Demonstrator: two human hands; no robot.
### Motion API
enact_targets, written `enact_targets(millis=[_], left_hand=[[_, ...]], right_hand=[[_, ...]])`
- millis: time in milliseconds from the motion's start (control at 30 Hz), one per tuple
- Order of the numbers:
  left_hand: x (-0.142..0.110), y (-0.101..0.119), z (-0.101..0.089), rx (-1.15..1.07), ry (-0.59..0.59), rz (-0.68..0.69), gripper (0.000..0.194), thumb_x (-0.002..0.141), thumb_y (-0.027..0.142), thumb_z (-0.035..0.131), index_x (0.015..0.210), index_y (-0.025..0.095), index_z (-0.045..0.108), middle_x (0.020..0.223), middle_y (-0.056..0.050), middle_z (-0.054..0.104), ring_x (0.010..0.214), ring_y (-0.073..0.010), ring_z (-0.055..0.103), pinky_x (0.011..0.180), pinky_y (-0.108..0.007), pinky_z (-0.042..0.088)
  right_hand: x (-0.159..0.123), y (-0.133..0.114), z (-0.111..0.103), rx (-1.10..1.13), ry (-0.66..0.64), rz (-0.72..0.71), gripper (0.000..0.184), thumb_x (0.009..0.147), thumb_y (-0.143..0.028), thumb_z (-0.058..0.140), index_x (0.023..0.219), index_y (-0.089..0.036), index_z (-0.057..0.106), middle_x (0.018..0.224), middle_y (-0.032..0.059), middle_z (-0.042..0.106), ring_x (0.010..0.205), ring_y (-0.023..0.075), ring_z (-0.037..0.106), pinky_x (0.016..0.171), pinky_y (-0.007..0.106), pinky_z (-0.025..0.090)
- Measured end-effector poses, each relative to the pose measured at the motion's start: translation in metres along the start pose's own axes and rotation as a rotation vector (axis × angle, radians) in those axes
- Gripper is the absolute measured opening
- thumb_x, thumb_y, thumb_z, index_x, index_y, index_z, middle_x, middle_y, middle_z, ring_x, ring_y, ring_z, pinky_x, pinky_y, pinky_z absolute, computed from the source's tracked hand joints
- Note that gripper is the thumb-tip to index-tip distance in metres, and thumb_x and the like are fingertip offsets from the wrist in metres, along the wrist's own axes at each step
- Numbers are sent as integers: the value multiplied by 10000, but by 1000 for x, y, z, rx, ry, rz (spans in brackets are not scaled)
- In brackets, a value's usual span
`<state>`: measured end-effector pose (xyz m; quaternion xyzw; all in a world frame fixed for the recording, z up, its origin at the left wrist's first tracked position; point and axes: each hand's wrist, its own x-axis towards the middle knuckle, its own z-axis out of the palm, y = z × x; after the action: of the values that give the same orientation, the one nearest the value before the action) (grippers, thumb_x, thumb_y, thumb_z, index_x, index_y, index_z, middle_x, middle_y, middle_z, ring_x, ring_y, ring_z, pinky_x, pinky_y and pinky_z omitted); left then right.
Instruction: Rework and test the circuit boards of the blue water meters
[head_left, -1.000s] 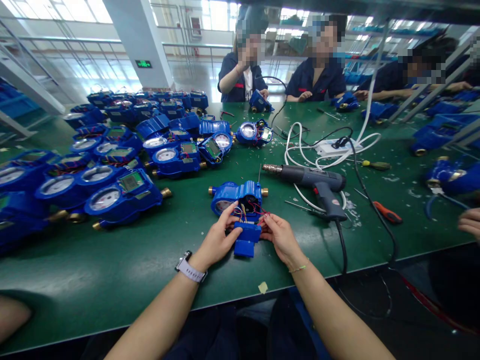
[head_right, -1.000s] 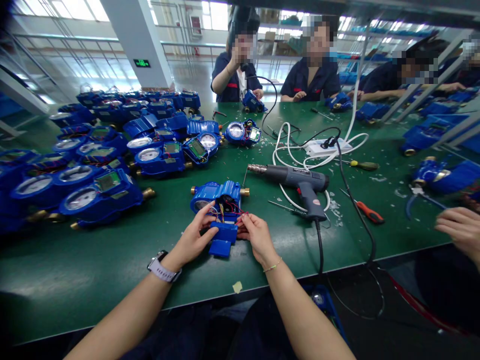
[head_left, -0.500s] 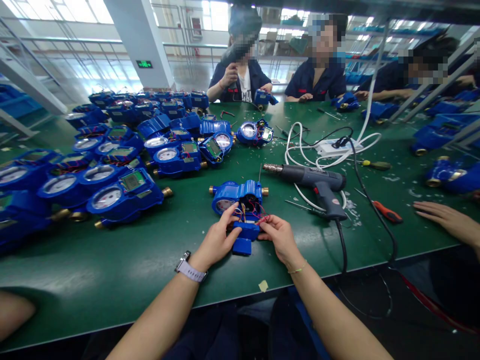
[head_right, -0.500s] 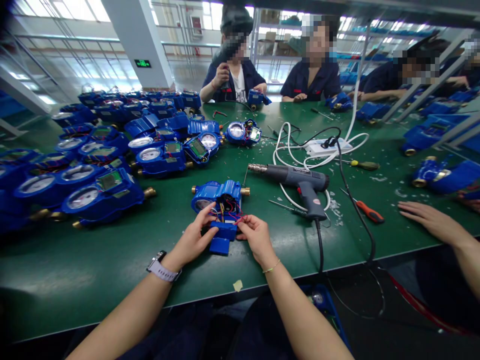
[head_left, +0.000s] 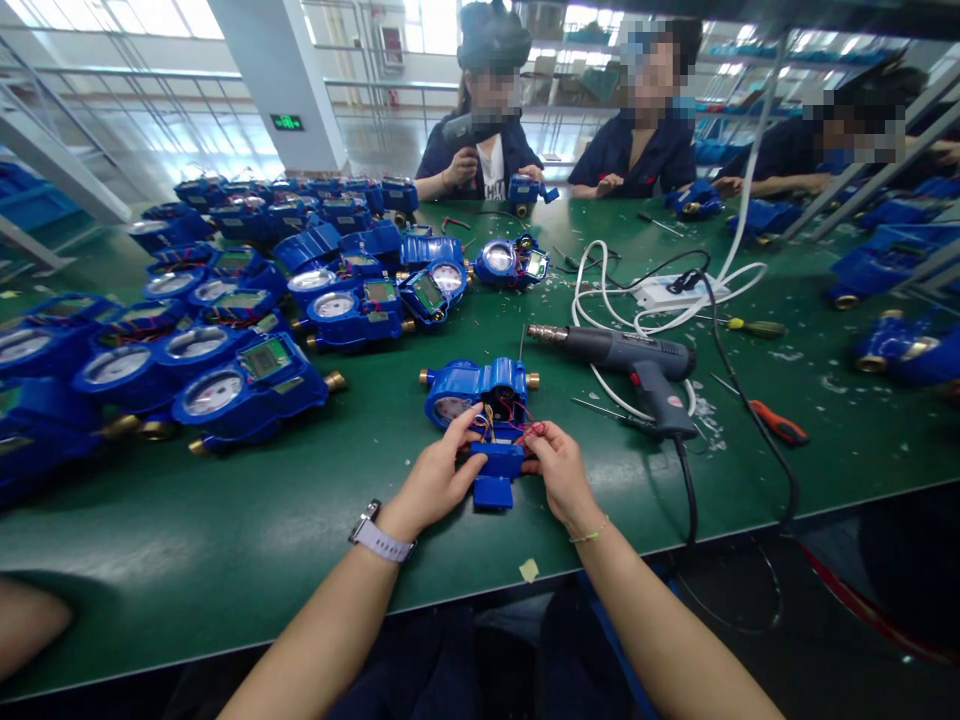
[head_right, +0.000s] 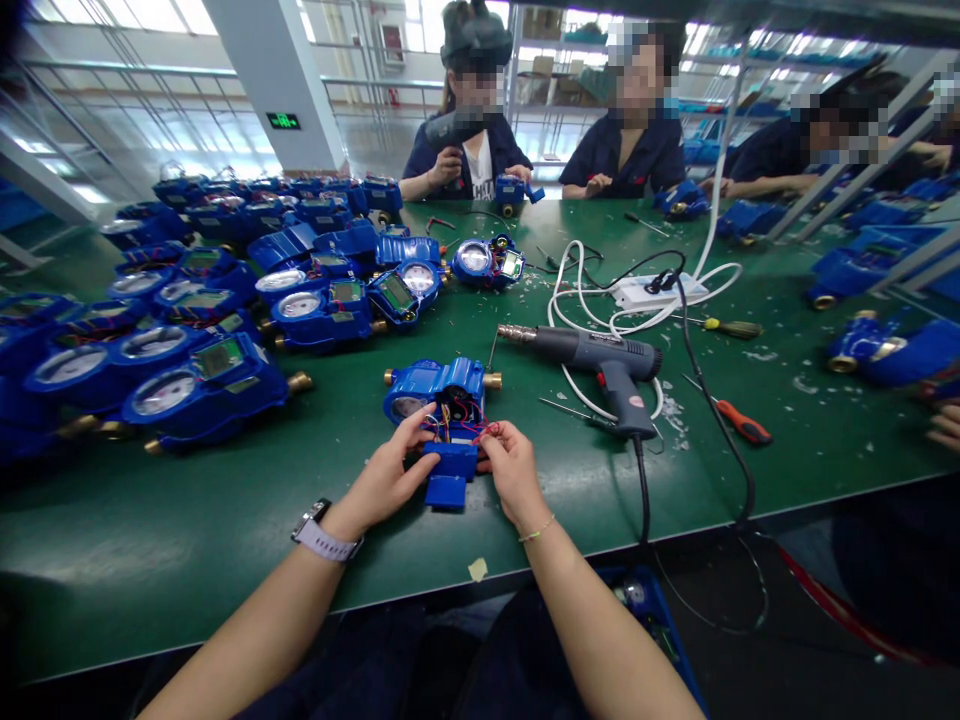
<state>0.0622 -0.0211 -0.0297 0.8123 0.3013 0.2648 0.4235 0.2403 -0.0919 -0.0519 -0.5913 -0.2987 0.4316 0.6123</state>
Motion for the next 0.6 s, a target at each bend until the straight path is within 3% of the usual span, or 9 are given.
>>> enact_targets(millis=[267,433,533,600], left_hand=[[-1,-2,-5,14,-37,13,617,901,254,513,1463,255,257,1105,-66,664,996,-196,647,918,-352,507],[-2,-3,-5,28,-20,3,622,897,240,505,1462,231,245,1077,-69,668,970,-194,652,902,-356,513],[-2,-2,-3,93,31,-19,634,873,268,556,1441,220,278,1105,-86,663,1014,-227,642,922,-403,502],[-2,-1,-2,172,131,-2,654,836,301,618,1411,200,322,1159,-109,640,1042,-252,624,935,-436,487]], right_hand=[[-1,0,3,4,-28,-1,210,950,-342,583,925,-134,586,768,-16,566,581,92,536,521,219,478],[-2,-2,-1,-12,-112,10,205,947,-336,589,934,-132,590,789,-8,582,621,106,565,566,245,504],[-5,-4,-3,-34,-161,0,188,934,-318,609,921,-131,596,821,3,599,681,123,590,619,271,522],[-8,-4,-2,-52,-181,-14,178,924,-307,624,910,-131,600,830,5,605,706,130,598,643,282,527]])
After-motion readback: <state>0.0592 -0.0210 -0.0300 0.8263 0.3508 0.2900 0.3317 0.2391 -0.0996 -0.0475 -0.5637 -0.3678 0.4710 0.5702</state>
